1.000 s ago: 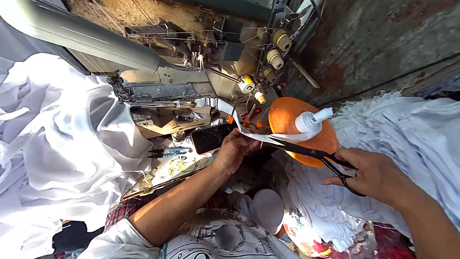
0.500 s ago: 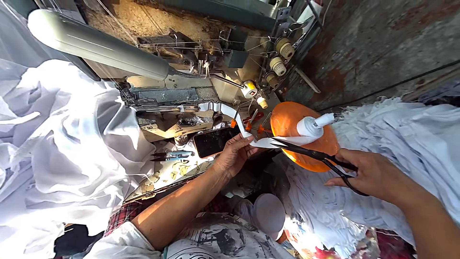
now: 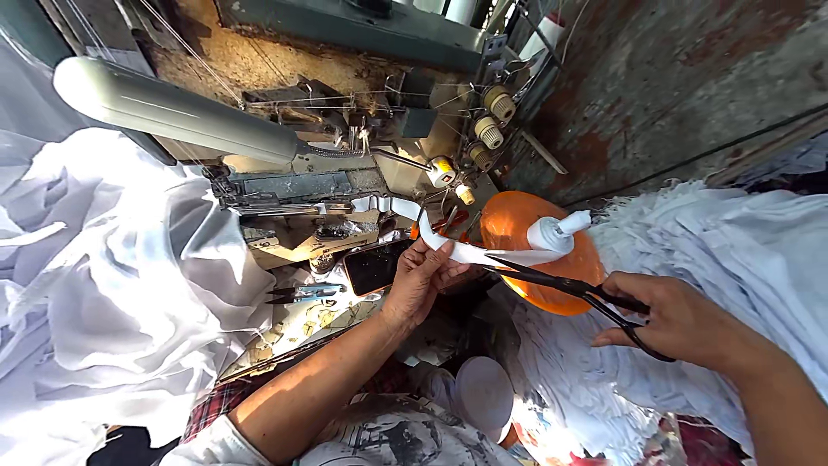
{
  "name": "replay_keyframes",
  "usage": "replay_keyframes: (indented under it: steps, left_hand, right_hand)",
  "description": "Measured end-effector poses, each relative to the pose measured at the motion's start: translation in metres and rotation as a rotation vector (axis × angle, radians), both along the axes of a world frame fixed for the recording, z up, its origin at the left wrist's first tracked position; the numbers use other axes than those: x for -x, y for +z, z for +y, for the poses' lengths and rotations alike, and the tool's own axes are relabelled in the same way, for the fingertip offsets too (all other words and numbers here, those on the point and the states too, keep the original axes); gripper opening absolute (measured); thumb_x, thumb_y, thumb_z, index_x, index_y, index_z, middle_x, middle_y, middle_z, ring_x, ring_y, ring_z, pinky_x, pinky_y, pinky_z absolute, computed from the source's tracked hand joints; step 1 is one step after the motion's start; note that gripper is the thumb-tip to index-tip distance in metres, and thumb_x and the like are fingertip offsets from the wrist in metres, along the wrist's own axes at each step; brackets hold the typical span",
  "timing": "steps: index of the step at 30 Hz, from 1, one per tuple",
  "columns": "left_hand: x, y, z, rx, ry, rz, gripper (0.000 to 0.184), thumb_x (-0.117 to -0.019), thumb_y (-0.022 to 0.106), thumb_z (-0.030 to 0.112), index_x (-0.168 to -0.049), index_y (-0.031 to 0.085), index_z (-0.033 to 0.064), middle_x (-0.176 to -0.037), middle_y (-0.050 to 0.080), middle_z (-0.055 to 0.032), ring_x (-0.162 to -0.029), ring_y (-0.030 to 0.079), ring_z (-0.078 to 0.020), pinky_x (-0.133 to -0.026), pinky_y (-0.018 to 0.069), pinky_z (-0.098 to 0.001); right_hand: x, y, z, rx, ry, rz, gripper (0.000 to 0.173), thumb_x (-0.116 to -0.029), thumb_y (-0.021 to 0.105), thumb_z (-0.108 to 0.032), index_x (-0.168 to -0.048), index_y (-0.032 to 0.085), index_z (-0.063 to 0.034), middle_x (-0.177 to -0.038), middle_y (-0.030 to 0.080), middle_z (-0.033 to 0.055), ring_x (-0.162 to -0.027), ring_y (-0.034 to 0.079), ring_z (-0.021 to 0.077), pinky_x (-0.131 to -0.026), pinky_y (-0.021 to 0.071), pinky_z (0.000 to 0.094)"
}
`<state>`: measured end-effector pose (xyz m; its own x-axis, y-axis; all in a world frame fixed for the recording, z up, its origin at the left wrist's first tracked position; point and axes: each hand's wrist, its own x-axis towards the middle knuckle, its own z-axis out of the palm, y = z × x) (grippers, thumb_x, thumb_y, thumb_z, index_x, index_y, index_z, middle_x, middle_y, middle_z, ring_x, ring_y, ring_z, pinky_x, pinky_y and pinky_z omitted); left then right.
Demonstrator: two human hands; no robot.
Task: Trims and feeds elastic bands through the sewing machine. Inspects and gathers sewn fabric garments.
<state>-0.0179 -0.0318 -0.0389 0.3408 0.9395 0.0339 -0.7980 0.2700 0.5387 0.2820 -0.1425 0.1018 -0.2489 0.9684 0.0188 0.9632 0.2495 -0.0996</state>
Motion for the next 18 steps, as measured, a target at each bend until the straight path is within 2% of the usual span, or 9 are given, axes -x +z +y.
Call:
replay_keyframes:
  steps: [3, 8, 10, 13, 18]
  left_hand:
    - [0.002, 0.004, 0.001, -0.029, 0.026, 0.010, 0.020, -0.1018, 0.048, -0.007, -0.111, 0.062, 0.0035, -0.093, 0.077, -0.0113, -0.083, 0.077, -0.0213, -0.087, 0.0631, -0.0376]
    - [0.003, 0.008, 0.002, -0.061, -0.018, 0.001, 0.020, -0.1055, 0.041, -0.003, -0.114, 0.057, 0.0048, -0.092, 0.076, -0.0121, -0.081, 0.077, -0.0237, -0.086, 0.0634, -0.0415]
    - [0.002, 0.008, 0.001, -0.075, -0.028, 0.003, 0.022, -0.1053, 0.040, -0.004, -0.117, 0.056, 0.0049, -0.095, 0.075, -0.0123, -0.082, 0.077, -0.0243, -0.086, 0.0634, -0.0424]
    - [0.002, 0.008, 0.000, -0.110, -0.052, 0.018, 0.025, -0.1057, 0.039, -0.003, -0.122, 0.057, 0.0040, -0.109, 0.075, -0.0156, -0.087, 0.077, -0.0252, -0.087, 0.0629, -0.0407]
    - [0.001, 0.008, -0.002, -0.100, -0.058, 0.046, 0.024, -0.1060, 0.040, -0.003, -0.120, 0.059, 0.0022, -0.109, 0.075, -0.0161, -0.086, 0.077, -0.0241, -0.086, 0.0631, -0.0386]
  right_hand:
    - [0.001, 0.004, 0.001, -0.016, -0.007, 0.016, 0.073, -0.0693, 0.067, -0.080, -0.089, 0.065, -0.0091, -0.068, 0.054, -0.0034, -0.059, 0.049, 0.0059, -0.052, 0.0409, 0.0259]
    - [0.003, 0.006, 0.002, -0.017, -0.011, 0.007, 0.071, -0.0696, 0.070, -0.077, -0.090, 0.065, -0.0088, -0.068, 0.054, -0.0029, -0.060, 0.050, 0.0065, -0.054, 0.0411, 0.0268]
    - [0.004, 0.005, 0.003, -0.019, -0.003, 0.005, 0.070, -0.0694, 0.070, -0.075, -0.089, 0.065, -0.0086, -0.068, 0.054, -0.0023, -0.060, 0.050, 0.0071, -0.054, 0.0413, 0.0274]
    - [0.005, 0.003, 0.005, -0.027, 0.018, 0.005, 0.070, -0.0703, 0.069, -0.076, -0.090, 0.066, -0.0082, -0.069, 0.055, -0.0015, -0.060, 0.050, 0.0079, -0.054, 0.0415, 0.0276]
    - [0.010, -0.002, 0.011, -0.023, 0.053, 0.022, 0.069, -0.0719, 0.070, -0.074, -0.090, 0.066, -0.0075, -0.069, 0.056, -0.0007, -0.061, 0.051, 0.0083, -0.054, 0.0423, 0.0273]
